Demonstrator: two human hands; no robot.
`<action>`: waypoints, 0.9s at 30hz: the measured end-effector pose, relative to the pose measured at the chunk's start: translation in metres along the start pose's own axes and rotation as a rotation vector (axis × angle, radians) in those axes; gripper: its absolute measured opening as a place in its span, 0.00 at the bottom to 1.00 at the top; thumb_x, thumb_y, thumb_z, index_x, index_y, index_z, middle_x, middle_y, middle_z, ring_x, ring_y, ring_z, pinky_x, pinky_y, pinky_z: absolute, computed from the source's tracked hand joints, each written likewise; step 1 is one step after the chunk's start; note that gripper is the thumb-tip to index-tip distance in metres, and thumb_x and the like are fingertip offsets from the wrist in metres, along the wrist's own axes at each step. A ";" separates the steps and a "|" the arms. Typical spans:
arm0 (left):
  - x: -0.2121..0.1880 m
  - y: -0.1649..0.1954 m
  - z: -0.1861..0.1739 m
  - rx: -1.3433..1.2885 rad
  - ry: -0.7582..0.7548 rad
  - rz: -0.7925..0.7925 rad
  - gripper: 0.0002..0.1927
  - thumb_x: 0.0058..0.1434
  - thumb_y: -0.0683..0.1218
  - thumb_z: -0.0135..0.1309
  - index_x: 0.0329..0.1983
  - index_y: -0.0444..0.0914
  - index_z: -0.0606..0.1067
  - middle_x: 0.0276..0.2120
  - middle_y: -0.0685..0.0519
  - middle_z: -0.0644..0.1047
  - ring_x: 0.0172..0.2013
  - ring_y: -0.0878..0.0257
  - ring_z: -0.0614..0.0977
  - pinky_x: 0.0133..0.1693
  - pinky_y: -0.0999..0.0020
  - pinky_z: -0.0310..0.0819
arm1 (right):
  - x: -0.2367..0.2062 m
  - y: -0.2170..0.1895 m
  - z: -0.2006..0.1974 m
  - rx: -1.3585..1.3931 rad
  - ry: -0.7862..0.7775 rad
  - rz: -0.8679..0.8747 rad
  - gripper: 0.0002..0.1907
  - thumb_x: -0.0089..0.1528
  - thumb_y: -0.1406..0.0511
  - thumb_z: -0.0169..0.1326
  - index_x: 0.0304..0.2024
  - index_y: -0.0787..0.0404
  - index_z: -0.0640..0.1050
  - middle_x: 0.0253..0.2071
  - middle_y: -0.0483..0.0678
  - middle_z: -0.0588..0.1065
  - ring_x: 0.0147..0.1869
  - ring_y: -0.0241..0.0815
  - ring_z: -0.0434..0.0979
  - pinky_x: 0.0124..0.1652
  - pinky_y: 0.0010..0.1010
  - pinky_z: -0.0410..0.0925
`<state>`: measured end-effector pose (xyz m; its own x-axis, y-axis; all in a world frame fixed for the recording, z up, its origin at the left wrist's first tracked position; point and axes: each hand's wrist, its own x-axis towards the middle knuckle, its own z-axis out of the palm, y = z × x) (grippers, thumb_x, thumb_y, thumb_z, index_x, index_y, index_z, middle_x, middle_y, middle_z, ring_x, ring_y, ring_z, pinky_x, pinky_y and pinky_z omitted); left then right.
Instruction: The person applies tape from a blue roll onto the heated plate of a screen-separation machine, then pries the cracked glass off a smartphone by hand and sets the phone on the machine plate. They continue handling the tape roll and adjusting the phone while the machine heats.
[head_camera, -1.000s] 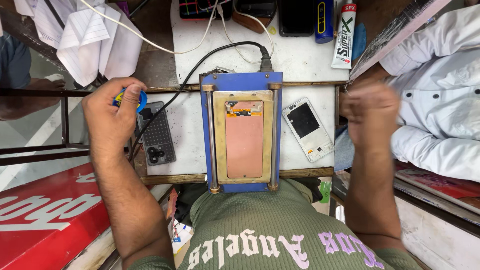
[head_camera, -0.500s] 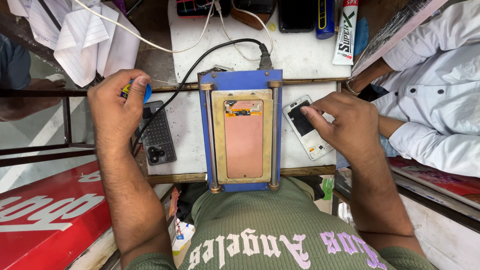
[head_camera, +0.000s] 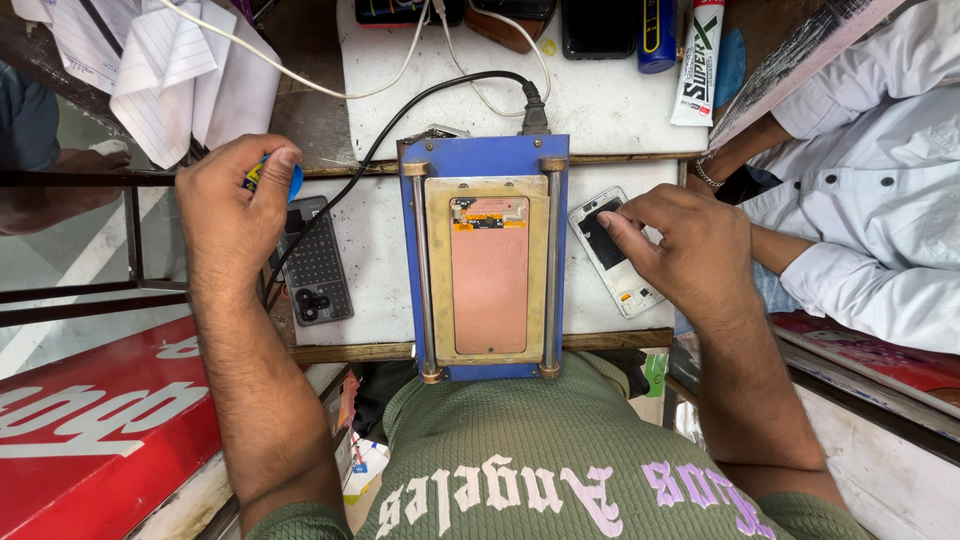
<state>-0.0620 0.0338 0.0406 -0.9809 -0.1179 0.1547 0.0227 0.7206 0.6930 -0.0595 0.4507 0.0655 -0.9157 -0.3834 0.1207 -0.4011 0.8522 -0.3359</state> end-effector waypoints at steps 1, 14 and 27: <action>0.000 -0.001 0.000 0.000 -0.002 -0.013 0.07 0.73 0.44 0.60 0.47 0.35 0.82 0.39 0.47 0.83 0.40 0.58 0.86 0.40 0.65 0.78 | 0.000 -0.001 0.000 -0.003 0.001 -0.008 0.11 0.62 0.57 0.67 0.34 0.56 0.84 0.31 0.44 0.80 0.31 0.40 0.79 0.30 0.31 0.70; -0.005 -0.014 0.001 0.114 0.033 -0.166 0.07 0.72 0.46 0.61 0.47 0.39 0.83 0.35 0.48 0.83 0.34 0.59 0.84 0.40 0.65 0.76 | -0.016 -0.026 0.015 0.357 -0.085 0.142 0.11 0.62 0.64 0.63 0.29 0.64 0.80 0.27 0.48 0.78 0.26 0.38 0.78 0.27 0.29 0.68; -0.016 -0.008 0.009 0.085 0.015 -0.212 0.08 0.70 0.48 0.61 0.47 0.41 0.83 0.35 0.48 0.83 0.32 0.59 0.83 0.38 0.63 0.76 | -0.036 -0.016 0.010 0.490 -0.165 0.308 0.14 0.61 0.64 0.63 0.25 0.65 0.77 0.19 0.46 0.71 0.22 0.30 0.63 0.23 0.27 0.58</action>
<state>-0.0481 0.0362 0.0268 -0.9591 -0.2822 0.0230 -0.2003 0.7336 0.6493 -0.0197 0.4472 0.0574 -0.9561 -0.2283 -0.1839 -0.0233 0.6844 -0.7287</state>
